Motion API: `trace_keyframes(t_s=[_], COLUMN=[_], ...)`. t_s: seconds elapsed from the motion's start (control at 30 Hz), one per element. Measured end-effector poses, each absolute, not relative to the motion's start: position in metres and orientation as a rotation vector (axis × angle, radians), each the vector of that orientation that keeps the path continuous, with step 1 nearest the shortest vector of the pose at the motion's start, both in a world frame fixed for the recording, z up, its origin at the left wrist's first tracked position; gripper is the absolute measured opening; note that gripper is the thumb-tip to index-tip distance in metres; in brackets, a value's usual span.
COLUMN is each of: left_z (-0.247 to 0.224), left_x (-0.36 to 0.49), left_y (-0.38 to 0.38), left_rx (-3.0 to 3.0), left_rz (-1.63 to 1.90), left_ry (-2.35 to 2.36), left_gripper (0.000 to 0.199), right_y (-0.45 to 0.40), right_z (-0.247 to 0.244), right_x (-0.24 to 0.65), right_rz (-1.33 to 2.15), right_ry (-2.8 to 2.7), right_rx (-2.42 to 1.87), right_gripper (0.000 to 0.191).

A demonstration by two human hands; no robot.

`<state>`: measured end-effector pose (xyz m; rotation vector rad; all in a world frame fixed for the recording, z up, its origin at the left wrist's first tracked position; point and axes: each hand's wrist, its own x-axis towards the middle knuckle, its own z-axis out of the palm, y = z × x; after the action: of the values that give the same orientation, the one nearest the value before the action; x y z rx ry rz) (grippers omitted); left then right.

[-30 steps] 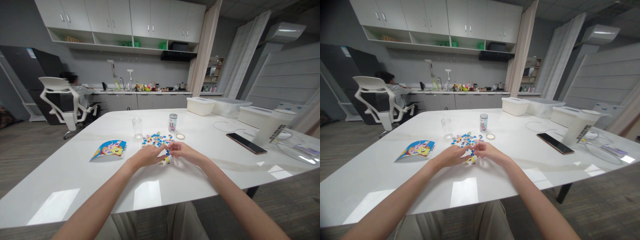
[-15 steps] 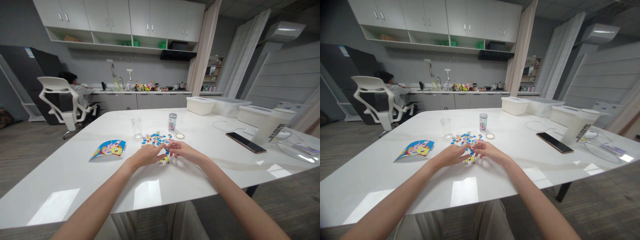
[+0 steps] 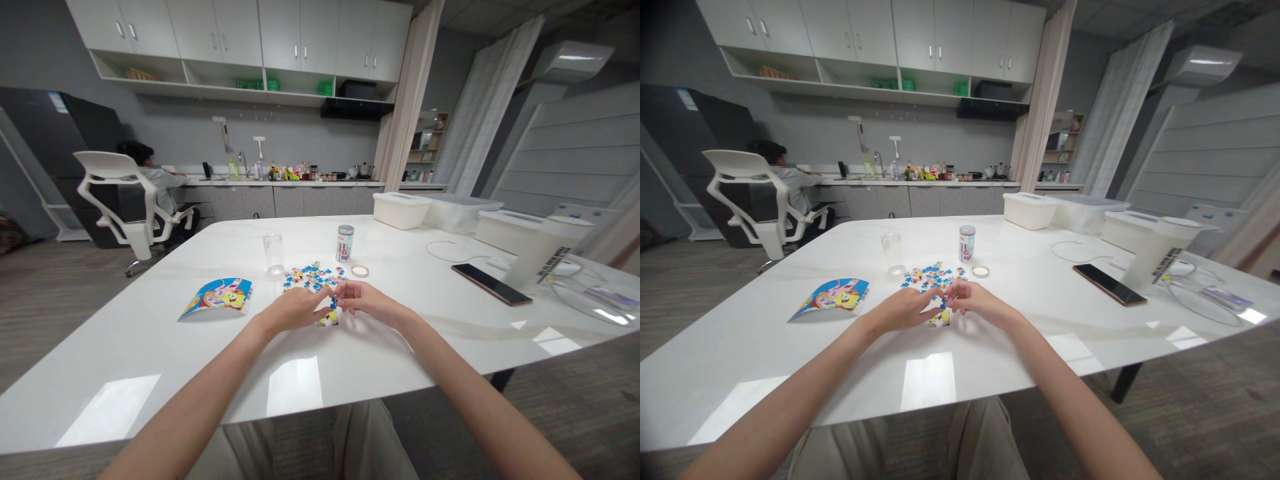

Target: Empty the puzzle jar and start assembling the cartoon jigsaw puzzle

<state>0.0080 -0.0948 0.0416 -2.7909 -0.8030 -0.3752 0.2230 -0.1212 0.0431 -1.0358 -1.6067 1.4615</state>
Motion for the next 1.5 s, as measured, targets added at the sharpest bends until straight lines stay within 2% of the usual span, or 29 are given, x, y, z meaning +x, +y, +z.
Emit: trace_keyframes(t_s=[0.73,1.5], left_z=[0.0402,0.0422], left_x=[0.0059,0.0060], left_y=[-0.0942,-0.0946], left_rx=[-2.742,-2.775], left_rz=[-0.470,-0.412], left_ry=[-0.745,-0.761], left_gripper=[0.036,0.038], right_y=[-0.1202,-0.1213], right_z=[0.0418,0.0435], right_x=[0.2217,0.2234], right_rz=[1.474,1.479], right_ry=[-1.590,-1.620], right_rx=[-1.025,-1.028], right_gripper=[0.035,0.036])
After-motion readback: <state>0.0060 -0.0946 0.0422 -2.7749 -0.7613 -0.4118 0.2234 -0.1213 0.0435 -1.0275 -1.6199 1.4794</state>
